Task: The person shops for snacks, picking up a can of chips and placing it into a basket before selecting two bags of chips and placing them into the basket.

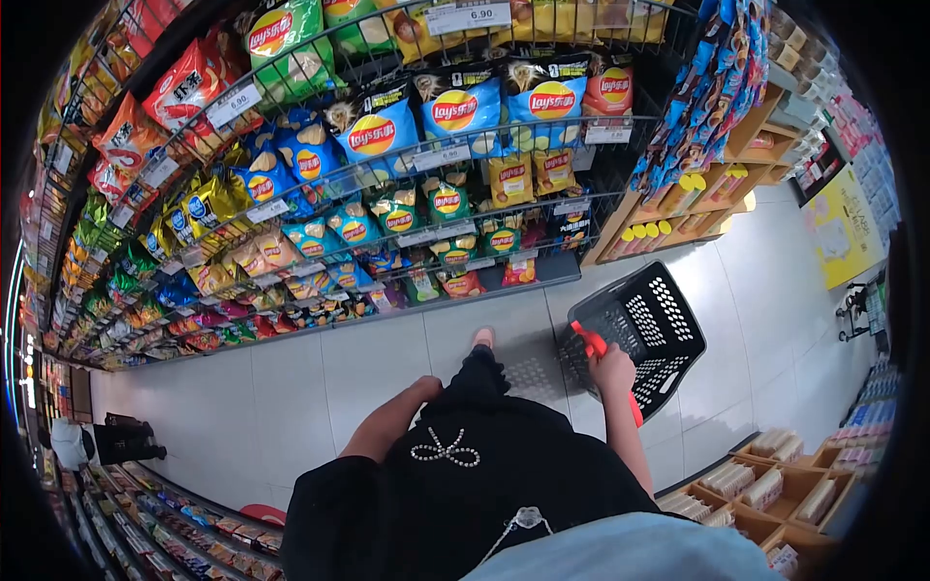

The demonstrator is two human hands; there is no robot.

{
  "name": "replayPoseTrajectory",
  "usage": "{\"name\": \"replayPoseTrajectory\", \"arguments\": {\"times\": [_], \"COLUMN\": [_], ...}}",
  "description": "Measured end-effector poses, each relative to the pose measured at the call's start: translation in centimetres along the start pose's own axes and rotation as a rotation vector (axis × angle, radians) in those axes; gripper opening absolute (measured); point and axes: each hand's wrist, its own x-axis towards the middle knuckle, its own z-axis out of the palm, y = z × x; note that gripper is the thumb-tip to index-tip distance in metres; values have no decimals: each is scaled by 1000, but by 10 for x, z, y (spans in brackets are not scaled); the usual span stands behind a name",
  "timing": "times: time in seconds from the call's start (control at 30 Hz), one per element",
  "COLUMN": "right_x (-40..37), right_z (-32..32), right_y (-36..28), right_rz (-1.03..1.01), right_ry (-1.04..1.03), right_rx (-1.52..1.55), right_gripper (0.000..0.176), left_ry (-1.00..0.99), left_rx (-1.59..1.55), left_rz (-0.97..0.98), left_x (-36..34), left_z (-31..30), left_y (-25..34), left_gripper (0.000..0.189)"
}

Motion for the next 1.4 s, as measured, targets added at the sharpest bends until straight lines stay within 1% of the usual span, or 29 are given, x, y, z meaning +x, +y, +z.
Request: {"name": "replayPoseTrajectory", "arguments": {"times": [0.03, 0.13, 0.23, 0.33, 0.43, 0.53, 0.57, 0.67, 0.7, 0.8, 0.87, 0.9, 0.93, 0.97, 1.0, 1.03, 1.07, 1.1, 1.17, 1.27, 1.33, 1.4], "right_x": [0, -1, -2, -3, -3, -5, -5, -4, -4, -4, -4, -3, -4, -5, -4, -4, -4, -4, -3, -4, -3, -3], "right_z": [-1, 0, -5, -3, -5, -6, -4, -2, -3, -7, -7, -8, -8, -9, -9, -7, -5, -5, -4, -7, -7, -6], "right_y": [0, 1, -3, -1, -1, -2, -1, 1, 0, -1, -1, -1, -1, 0, 2, 2, 2, 2, 2, 0, 1, 2], "right_rz": [-5, -20, 4, -3, -16, -15, -18, -29, -20, 4, 11, 7, 6, 5, -1, -10, -20, -19, -20, -17, -19, -16], "right_ry": [3, 6, -28, -37, -33, -9, -5, 0, -22, -65, -72, -70, -70, -69, -58, -49, -41, -42, -44, -35, -37, -43], "right_rx": [2, 2, -5, -19, -35, -23, -28, -33, -26, -6, -4, -1, -1, -1, -9, -16, -23, -23, -21, -35, -31, -28], "right_gripper": [34, 34, 30, 30, 31, 31, 32, 31, 32, 34, 34, 34, 34, 34, 33, 32, 31, 31, 31, 31, 31, 30], "left_ry": [79, 176, 301, 273, 130, -41, -246, -26, 23, 67, 130, 181, 138, 66, 180, 292, 377, 345, 127, -109, -151, -171], "left_rx": [21, -2, -52, -14, -1, -109, -378, -96, -81, -183, -133, -69, 12, 248, 61, -132, -397, -489, -284, -123, -95, -82], "left_rz": [77, 74, 9, 33, 192, 100, -19, -87, -82, -41, 24, -111, -183, -165, -403, -639, -796, -900, -921, -780, -654, -562], "left_x": [0, 8, 20, 29, 28, 32, 42, 55, 53, 36, 24, 16, -10, -17, -48, -83, -140, -188, -216, -193, -162, -134], "left_z": [-1, -17, -34, -36, -16, -23, -31, -44, -43, -28, 8, 30, 31, 51, 68, 74, 64, 50, 85, 150, 176, 189], "left_y": [-2, -3, 19, 53, 79, 74, 66, 42, 35, 17, -19, -48, -72, -123, -162, -181, -172, -153, -164, -135, -103, -82], "left_gripper": [32, 33, 34, 39, 47, 55, 56, 55, 53, 54, 50, 49, 46, 43, 39, 35, 33, 31, 28, 27, 27, 27]}}
